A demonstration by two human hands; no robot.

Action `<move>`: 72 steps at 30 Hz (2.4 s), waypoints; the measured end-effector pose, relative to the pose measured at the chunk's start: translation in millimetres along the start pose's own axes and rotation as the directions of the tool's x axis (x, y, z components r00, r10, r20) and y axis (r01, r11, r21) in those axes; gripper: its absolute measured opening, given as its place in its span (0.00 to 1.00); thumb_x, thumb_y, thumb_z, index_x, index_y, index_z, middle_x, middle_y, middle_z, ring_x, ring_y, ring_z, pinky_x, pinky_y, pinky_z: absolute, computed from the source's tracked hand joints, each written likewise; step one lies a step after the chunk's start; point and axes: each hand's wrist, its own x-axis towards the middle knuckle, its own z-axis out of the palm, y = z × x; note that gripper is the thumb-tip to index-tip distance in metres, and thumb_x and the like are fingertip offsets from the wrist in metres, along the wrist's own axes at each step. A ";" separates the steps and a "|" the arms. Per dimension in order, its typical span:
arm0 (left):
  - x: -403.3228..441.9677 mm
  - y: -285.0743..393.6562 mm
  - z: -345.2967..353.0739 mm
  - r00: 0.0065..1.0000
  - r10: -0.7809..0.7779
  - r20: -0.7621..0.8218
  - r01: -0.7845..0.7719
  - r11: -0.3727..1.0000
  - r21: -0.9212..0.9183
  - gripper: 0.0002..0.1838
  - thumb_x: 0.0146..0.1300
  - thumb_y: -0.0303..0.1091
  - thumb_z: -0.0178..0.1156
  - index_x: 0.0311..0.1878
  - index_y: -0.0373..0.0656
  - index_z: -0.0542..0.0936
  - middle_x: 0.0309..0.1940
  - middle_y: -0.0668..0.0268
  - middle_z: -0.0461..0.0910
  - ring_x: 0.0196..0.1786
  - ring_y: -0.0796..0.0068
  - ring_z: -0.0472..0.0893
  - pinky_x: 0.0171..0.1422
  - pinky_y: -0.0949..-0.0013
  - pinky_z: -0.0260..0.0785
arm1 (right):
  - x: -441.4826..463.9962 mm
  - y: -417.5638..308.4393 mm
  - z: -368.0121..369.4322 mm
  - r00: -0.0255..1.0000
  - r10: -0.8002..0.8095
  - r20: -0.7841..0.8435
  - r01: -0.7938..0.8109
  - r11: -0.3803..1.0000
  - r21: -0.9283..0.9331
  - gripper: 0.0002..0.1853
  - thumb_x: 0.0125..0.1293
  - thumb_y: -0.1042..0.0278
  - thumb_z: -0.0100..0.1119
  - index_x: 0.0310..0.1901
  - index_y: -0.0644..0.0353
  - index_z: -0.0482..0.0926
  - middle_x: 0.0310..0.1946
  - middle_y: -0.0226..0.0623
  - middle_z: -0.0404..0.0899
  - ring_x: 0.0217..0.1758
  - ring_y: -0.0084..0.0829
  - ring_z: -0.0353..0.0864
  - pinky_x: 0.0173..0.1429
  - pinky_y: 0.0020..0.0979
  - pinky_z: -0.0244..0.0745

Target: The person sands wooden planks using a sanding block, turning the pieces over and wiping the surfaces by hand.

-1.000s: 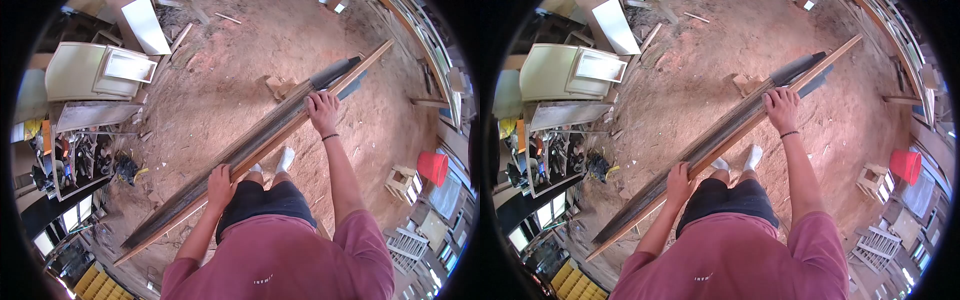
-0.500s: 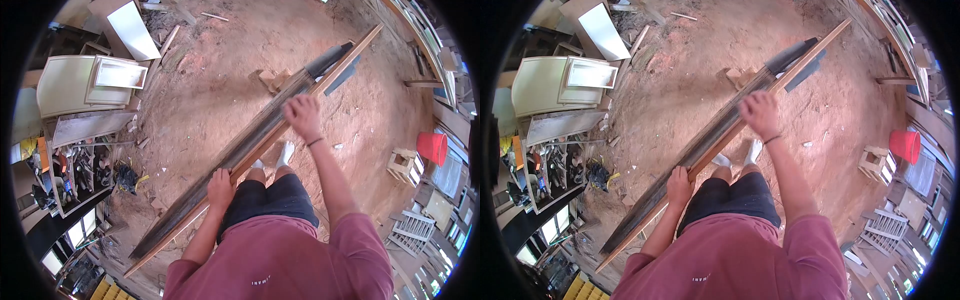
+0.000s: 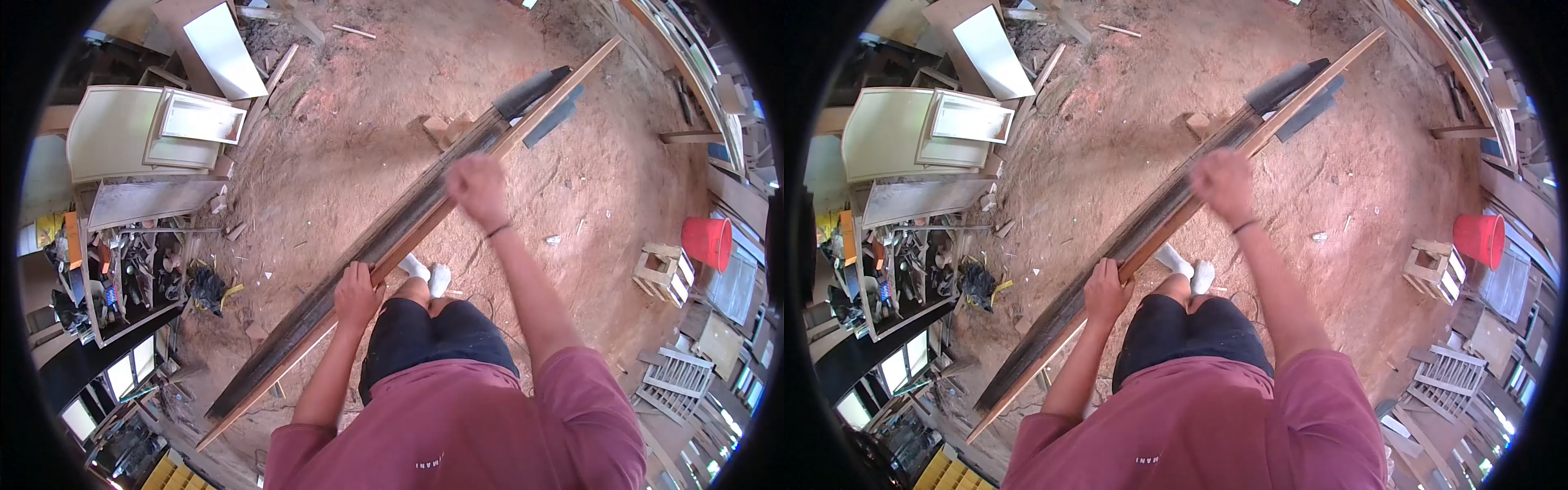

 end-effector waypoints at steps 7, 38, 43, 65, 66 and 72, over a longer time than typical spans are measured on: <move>0.3 2.0 1.5 1.000 -0.016 0.006 0.016 1.000 0.010 0.22 0.59 0.40 0.78 0.52 0.45 0.79 0.48 0.61 0.80 0.53 0.55 0.85 0.54 0.52 0.82 | -78.3 -66.7 44.5 0.951 -0.306 0.052 0.299 0.947 0.121 0.14 0.70 0.50 0.68 0.53 0.43 0.88 0.54 0.33 0.82 0.69 0.37 0.78 0.83 0.56 0.60; -78.9 -80.4 -28.7 0.990 0.059 0.128 -0.057 0.998 -0.021 0.27 0.59 0.33 0.76 0.61 0.40 0.80 0.51 0.54 0.77 0.56 0.49 0.79 0.60 0.50 0.74 | -121.3 -162.4 61.6 0.984 -0.174 -0.032 0.173 0.985 -0.026 0.13 0.71 0.49 0.65 0.50 0.43 0.86 0.51 0.29 0.81 0.66 0.35 0.79 0.81 0.55 0.62; -71.6 -71.9 -28.8 0.983 0.002 0.185 -0.018 0.996 0.084 0.26 0.59 0.37 0.78 0.57 0.40 0.79 0.53 0.55 0.78 0.59 0.49 0.79 0.61 0.50 0.73 | -163.2 -219.4 73.8 0.937 -0.347 0.028 0.346 0.938 0.027 0.15 0.68 0.53 0.71 0.54 0.43 0.86 0.56 0.30 0.83 0.71 0.35 0.79 0.85 0.55 0.60; -32.1 -39.7 -2.6 1.000 -0.003 -0.012 0.002 0.996 -0.086 0.26 0.56 0.43 0.79 0.53 0.41 0.81 0.48 0.59 0.84 0.56 0.54 0.86 0.55 0.50 0.84 | -63.0 -92.6 24.6 0.978 -0.157 -0.134 0.145 0.985 -0.095 0.09 0.76 0.55 0.66 0.50 0.47 0.85 0.49 0.32 0.82 0.60 0.41 0.79 0.72 0.50 0.65; -31.8 -40.1 -0.7 1.000 -0.003 -0.011 0.002 0.998 -0.068 0.25 0.57 0.43 0.79 0.52 0.41 0.81 0.48 0.59 0.84 0.56 0.54 0.86 0.56 0.51 0.84 | -68.4 -99.7 27.4 0.978 -0.132 -0.159 0.111 0.985 -0.134 0.09 0.77 0.55 0.65 0.49 0.47 0.85 0.49 0.32 0.82 0.61 0.41 0.78 0.72 0.50 0.65; -29.6 -39.0 3.7 0.999 -0.033 -0.031 0.030 0.997 -0.070 0.22 0.58 0.41 0.78 0.50 0.43 0.81 0.47 0.60 0.84 0.55 0.55 0.86 0.56 0.52 0.83 | -146.8 -193.0 60.5 0.948 -0.314 -0.042 0.311 0.948 -0.071 0.11 0.76 0.53 0.65 0.51 0.46 0.85 0.54 0.30 0.83 0.69 0.38 0.78 0.81 0.54 0.61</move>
